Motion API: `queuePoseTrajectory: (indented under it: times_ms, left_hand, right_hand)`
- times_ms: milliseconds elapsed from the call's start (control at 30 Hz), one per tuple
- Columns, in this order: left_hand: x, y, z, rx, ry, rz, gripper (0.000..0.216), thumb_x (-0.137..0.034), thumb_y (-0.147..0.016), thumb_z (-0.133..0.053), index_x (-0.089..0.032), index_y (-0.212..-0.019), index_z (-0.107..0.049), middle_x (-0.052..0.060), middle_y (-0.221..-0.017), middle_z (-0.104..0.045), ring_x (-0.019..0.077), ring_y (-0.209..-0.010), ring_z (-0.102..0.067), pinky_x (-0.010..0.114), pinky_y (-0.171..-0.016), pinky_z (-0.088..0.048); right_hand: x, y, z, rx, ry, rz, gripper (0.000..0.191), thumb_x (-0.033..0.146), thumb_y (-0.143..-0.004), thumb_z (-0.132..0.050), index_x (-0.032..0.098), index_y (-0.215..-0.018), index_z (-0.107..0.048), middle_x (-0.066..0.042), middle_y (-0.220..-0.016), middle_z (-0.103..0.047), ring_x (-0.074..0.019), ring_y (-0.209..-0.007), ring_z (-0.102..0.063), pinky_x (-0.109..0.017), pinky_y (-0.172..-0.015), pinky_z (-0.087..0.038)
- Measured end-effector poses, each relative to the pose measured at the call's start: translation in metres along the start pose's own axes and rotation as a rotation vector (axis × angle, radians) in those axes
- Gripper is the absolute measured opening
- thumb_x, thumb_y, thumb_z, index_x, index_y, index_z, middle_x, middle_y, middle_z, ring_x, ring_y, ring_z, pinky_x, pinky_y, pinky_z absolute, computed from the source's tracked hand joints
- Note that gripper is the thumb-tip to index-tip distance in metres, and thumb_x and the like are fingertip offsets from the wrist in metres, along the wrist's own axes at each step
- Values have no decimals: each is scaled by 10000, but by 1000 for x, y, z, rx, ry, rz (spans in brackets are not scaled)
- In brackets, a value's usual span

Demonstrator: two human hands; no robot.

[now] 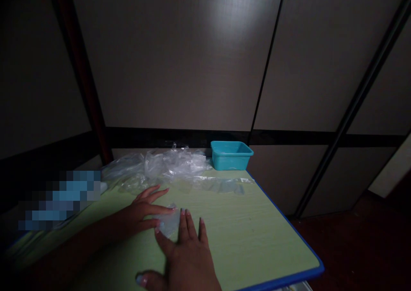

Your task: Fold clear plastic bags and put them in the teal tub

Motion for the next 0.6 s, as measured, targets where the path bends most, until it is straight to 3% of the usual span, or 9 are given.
queuePoseTrajectory:
  times_ms: [267, 600]
  left_hand:
    - [-3, -1, 4, 52, 17, 46, 400, -529, -823, -507, -424, -1209, -515, -2, -1479, -220, 374, -1335, -96, 563, -1022, -150]
    - [7, -1, -5, 10, -90, 63, 366, -475, -876, -434, -410, -1229, -505, 18, -1460, -271, 369, -1324, -137, 533, -1025, -167]
  right_hand:
    - [-2, 1, -2, -23, -10, 3, 761, 735, -710, -454, 386, -1363, -282, -90, -1474, -58, -316, -1332, 40, -597, -1026, -3]
    - [-2, 0, -4, -22, -7, -1, 737, 733, -716, -445, 413, -1357, -272, -97, -1472, -48, -299, -1331, 66, -593, -1024, 8]
Point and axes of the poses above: each hand's wrist, its own y-axis away from the middle knuckle, its own z-axis out of the back of the hand, x = y × z, the point moved 2 cm from there along -y, towards the middle knuckle
